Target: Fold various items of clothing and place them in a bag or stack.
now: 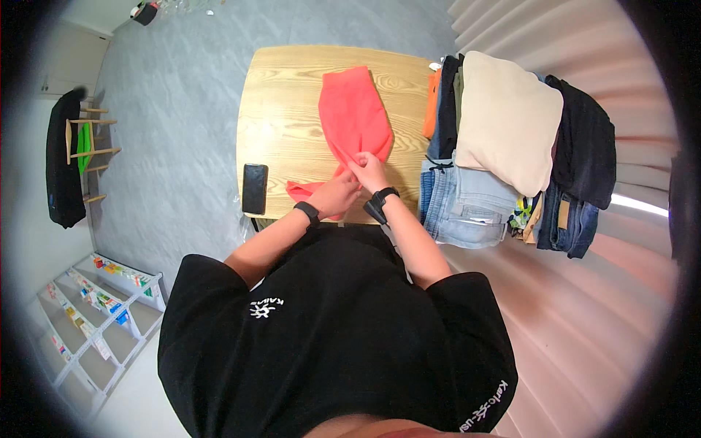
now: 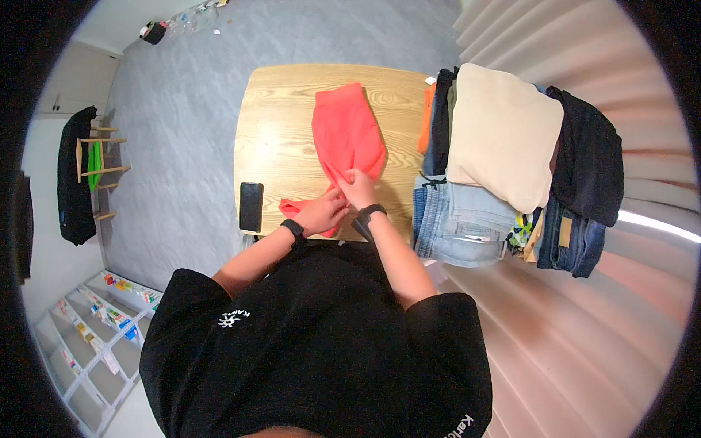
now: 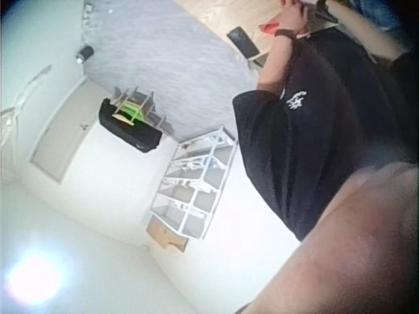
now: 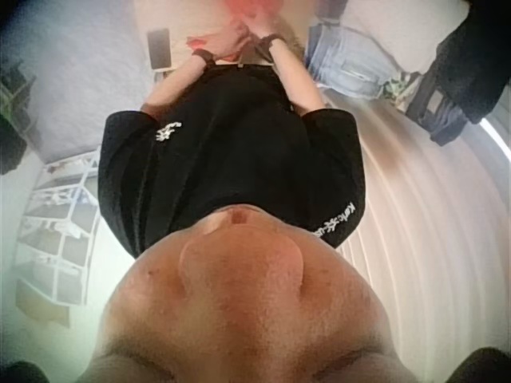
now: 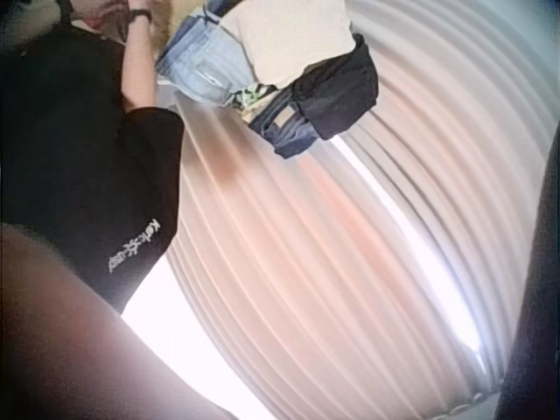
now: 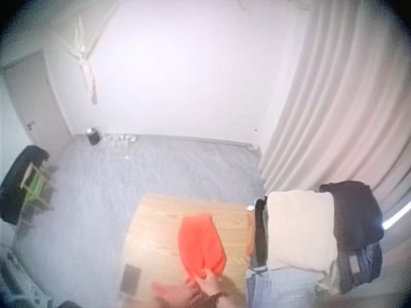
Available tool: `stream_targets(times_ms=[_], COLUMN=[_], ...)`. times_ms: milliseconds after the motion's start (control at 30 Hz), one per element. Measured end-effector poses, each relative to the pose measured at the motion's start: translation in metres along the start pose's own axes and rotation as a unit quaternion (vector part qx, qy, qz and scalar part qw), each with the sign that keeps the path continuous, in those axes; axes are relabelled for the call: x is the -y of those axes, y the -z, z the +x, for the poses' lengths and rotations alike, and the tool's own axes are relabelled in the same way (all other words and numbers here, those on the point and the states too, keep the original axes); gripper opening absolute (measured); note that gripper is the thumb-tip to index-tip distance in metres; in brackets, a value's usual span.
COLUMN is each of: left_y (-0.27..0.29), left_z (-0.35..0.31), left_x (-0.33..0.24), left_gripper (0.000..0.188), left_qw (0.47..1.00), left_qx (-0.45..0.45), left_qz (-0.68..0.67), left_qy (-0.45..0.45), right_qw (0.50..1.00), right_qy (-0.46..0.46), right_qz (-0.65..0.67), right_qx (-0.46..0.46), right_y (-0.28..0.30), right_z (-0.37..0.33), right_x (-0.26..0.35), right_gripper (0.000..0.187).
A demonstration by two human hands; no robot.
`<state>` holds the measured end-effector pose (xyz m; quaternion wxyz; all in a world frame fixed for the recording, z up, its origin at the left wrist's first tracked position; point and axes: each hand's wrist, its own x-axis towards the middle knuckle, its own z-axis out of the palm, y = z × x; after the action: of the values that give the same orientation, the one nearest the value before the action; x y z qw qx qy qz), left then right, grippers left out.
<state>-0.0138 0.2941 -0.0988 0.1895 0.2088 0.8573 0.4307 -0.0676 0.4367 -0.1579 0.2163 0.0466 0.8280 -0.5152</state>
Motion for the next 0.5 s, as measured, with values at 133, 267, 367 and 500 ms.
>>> stream_targets(times_ms=[133, 267, 367, 500], left_y=[0.005, 0.027, 0.049, 0.100], left_z=[0.000, -0.020, -0.039, -0.061], left_x=[0.016, 0.058, 0.087, 0.119], left_gripper=[0.024, 0.019, 0.021, 0.031], left_qw=[0.991, 0.913, 0.887, 0.902], left_qx=[0.006, -0.209, -0.328, -0.387], left_qz=[-0.047, -0.248, -0.260, -0.065], left_qy=[0.127, 0.247, 0.195, 0.181], right_qw=[0.999, 0.969, 0.895, 0.886], right_qy=[0.040, -0.010, -0.039, -0.186], right_qz=[0.025, 0.237, 0.430, 0.386], right_qx=[0.001, -0.069, -0.110, -0.178], right_y=[0.016, 0.040, 0.057, 0.060], right_z=[0.010, 0.006, -0.017, -0.054], right_x=[-0.013, -0.013, -0.025, -0.072], right_gripper=[0.022, 0.023, 0.025, 0.026])
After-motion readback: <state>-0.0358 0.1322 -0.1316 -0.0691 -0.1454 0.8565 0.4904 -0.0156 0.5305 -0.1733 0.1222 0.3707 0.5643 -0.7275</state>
